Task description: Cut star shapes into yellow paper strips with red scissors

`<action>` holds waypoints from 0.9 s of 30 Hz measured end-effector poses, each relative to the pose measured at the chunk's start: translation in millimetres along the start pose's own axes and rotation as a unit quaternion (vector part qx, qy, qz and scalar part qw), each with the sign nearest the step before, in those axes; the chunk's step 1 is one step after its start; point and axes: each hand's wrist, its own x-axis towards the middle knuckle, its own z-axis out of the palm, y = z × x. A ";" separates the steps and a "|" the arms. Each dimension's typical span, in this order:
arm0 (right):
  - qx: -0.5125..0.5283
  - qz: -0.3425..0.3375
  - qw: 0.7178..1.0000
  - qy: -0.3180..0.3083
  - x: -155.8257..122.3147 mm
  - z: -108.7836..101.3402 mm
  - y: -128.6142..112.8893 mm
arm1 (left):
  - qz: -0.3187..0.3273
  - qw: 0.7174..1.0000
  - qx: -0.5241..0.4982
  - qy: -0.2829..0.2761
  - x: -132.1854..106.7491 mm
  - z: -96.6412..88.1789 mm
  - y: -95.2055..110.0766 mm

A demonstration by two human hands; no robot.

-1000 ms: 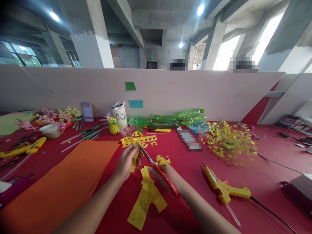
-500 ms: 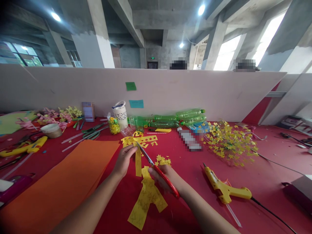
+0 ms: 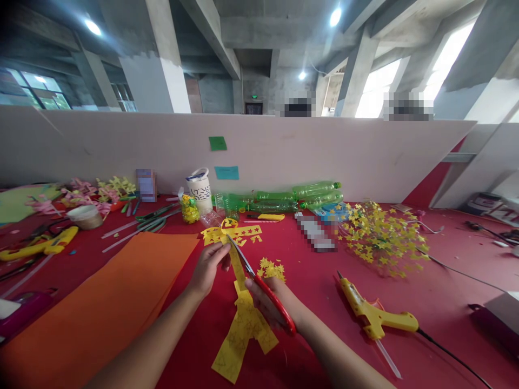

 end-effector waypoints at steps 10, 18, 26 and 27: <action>0.002 -0.005 1.000 0.004 -3.4 1.4 -7.0 | -0.003 1.000 -0.023 -0.006 0.5 0.5 -0.3; 0.016 -0.001 1.000 0.011 -2.6 1.0 -5.2 | -0.008 0.999 -0.050 -0.007 1.0 -0.5 -3.3; -0.005 0.011 0.999 0.035 -1.1 -1.1 -4.1 | -0.025 0.992 -0.116 0.030 3.2 -1.5 -0.7; -0.012 0.013 0.999 0.039 -0.7 -2.0 -4.0 | -0.032 0.990 -0.136 0.036 4.0 -2.6 0.7</action>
